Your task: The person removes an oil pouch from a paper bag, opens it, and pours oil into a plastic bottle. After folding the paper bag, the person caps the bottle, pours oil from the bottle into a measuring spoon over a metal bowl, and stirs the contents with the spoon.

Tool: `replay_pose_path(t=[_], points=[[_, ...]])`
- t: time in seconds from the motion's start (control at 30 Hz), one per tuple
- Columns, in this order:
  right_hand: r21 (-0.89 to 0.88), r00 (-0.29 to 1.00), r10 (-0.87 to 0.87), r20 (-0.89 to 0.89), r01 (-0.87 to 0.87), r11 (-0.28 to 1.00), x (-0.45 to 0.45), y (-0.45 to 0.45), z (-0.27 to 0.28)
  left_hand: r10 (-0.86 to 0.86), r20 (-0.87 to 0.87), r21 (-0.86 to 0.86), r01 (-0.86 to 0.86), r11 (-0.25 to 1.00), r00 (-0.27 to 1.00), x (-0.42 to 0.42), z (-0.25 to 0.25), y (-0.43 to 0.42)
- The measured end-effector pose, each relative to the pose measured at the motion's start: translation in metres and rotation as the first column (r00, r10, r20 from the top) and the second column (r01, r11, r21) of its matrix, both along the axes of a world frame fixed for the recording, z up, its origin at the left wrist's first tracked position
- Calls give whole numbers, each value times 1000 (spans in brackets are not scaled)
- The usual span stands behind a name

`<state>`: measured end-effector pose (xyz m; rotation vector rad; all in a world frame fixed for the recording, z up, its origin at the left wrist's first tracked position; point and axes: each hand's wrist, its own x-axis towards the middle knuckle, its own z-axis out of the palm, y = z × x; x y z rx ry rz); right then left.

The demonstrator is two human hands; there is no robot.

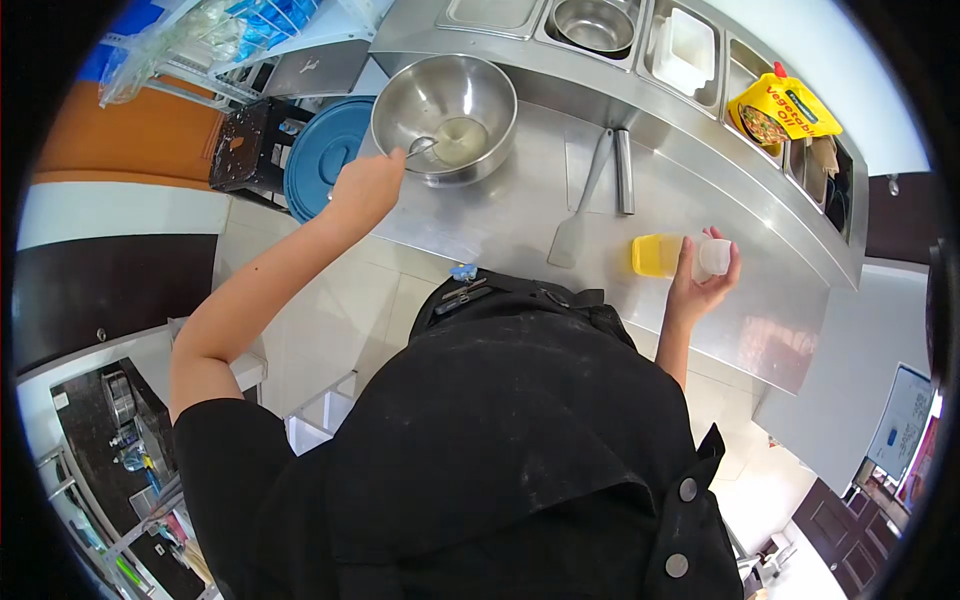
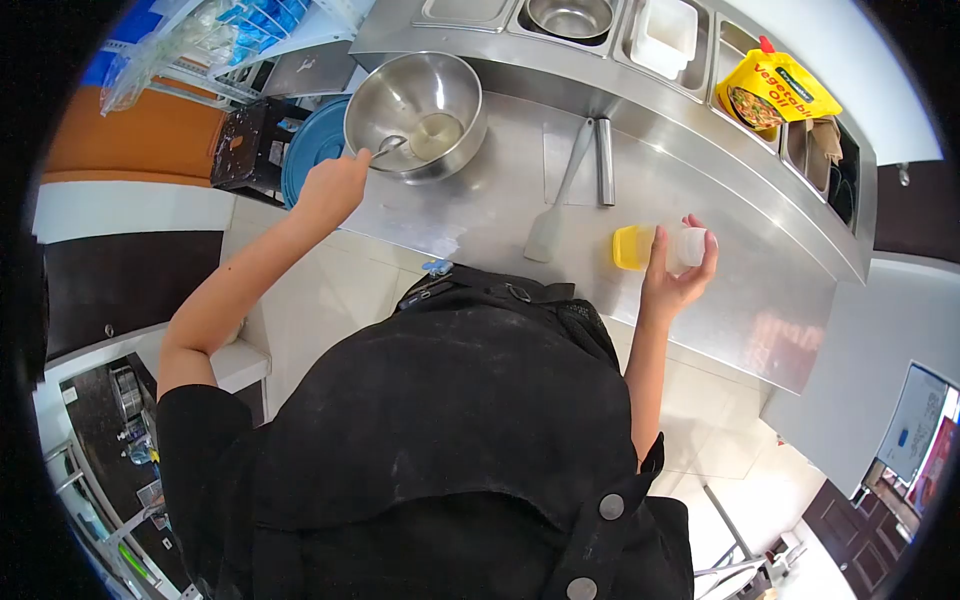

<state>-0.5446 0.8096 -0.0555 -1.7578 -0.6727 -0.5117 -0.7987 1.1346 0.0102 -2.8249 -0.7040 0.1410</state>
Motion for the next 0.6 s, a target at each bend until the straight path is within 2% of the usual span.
replay_pose_path(t=[0.13,0.27,0.47,0.6], points=[[-79,996,61,64,-56,995,4,-4,-6,17,-4,22,-17,1000,1000,2,2,-5],[-123,974,64,217,-38,992,6,-1,-5,-2,-6,20,2,1000,1000,5,6,-5],[-90,972,79,223,-60,994,6,0,-4,22,-21,2,-22,1000,1000,9,12,-7],[-57,982,88,165,-79,995,6,0,-4,-27,-21,-27,26,999,999,2,2,-7]])
